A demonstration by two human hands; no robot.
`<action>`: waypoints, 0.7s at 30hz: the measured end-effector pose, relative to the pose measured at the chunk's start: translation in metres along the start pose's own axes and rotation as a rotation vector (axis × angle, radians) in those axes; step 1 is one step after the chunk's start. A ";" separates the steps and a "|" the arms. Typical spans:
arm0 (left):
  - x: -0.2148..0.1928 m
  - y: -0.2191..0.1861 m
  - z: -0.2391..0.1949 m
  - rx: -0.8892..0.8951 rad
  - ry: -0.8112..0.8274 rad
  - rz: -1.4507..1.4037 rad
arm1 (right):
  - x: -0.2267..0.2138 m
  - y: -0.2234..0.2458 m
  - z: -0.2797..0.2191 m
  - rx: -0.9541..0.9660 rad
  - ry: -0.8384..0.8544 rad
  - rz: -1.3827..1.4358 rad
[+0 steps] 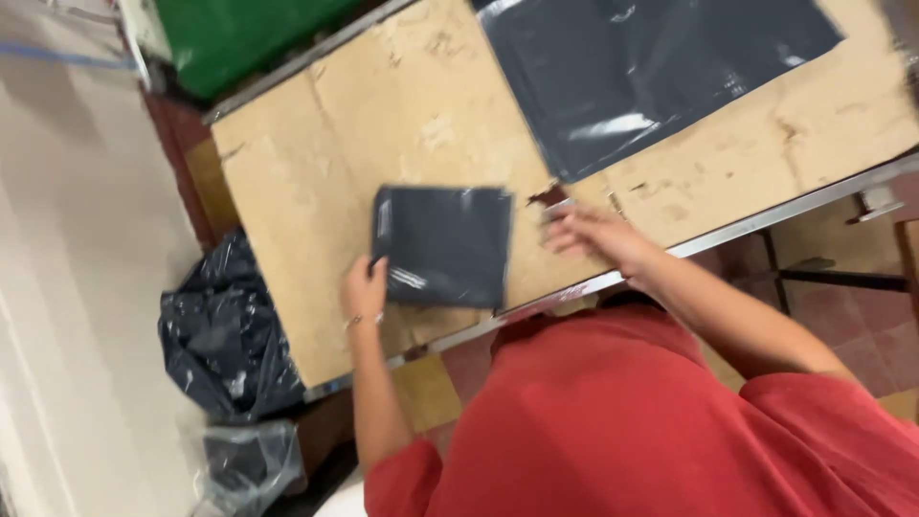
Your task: Folding plastic bags and placing them into a basket
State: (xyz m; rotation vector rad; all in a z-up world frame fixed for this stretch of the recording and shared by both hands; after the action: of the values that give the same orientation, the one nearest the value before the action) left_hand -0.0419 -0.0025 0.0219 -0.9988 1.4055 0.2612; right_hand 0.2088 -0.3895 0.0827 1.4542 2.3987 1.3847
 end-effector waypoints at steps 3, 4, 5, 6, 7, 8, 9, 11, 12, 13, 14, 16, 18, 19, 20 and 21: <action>-0.012 0.002 -0.007 -0.112 -0.129 0.254 | -0.128 0.032 0.037 -0.274 -0.264 -0.076; -0.021 -0.031 -0.009 -0.008 -0.255 0.301 | -0.179 0.051 0.052 -0.405 -0.441 -0.340; -0.030 -0.065 -0.012 0.095 -0.383 0.346 | -0.230 0.072 0.066 -0.531 -0.618 -0.607; -0.021 -0.111 -0.008 0.098 -0.383 0.346 | -0.254 0.097 0.073 -0.532 -0.620 -0.605; -0.011 -0.156 -0.004 0.150 -0.319 0.233 | -0.279 0.124 0.077 -0.655 -0.727 -0.682; -0.001 -0.201 0.000 0.201 -0.258 0.121 | -0.302 0.150 0.083 -0.780 -0.830 -0.757; 0.018 -0.234 0.004 0.202 -0.260 0.122 | -0.313 0.167 0.089 -0.783 -0.830 -0.755; 0.058 -0.300 0.020 0.146 -0.062 0.096 | -0.335 0.207 0.107 -0.665 -0.867 -0.840; 0.067 -0.328 0.029 0.139 -0.070 0.097 | -0.344 0.224 0.116 -0.671 -0.857 -0.841; 0.080 -0.353 0.038 0.079 0.048 0.125 | -0.351 0.240 0.128 -0.627 -0.840 -0.867; 0.090 -0.375 0.047 0.009 0.164 0.150 | -0.354 0.255 0.142 -0.585 -0.815 -0.895; 0.126 -0.375 0.068 0.006 0.081 0.204 | -0.351 0.281 0.151 -0.507 -0.761 -0.846; 0.145 -0.373 0.083 0.006 0.001 0.264 | -0.355 0.299 0.167 -0.426 -0.708 -0.796; 0.147 -0.370 0.087 -0.031 0.010 0.199 | -0.361 0.305 0.179 -0.436 -0.702 -0.806; 0.149 -0.366 0.088 -0.066 0.023 0.133 | -0.366 0.307 0.190 -0.441 -0.698 -0.816; 0.143 -0.369 0.089 -0.078 0.019 0.138 | -0.369 0.312 0.197 -0.441 -0.684 -0.817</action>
State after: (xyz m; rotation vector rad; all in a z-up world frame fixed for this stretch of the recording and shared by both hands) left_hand 0.3040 -0.2135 0.0369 -0.9715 1.4929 0.4123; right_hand 0.7223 -0.4670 0.0287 0.5641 1.7443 0.9054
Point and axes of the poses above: each hand's wrist, its own z-axis towards the middle knuckle, its own x-axis out of the palm, y = z × x, the point moved 2 cm from there along z, towards the middle knuckle, and after that the axes turned 2 degrees about x, right-handed, at the moved point
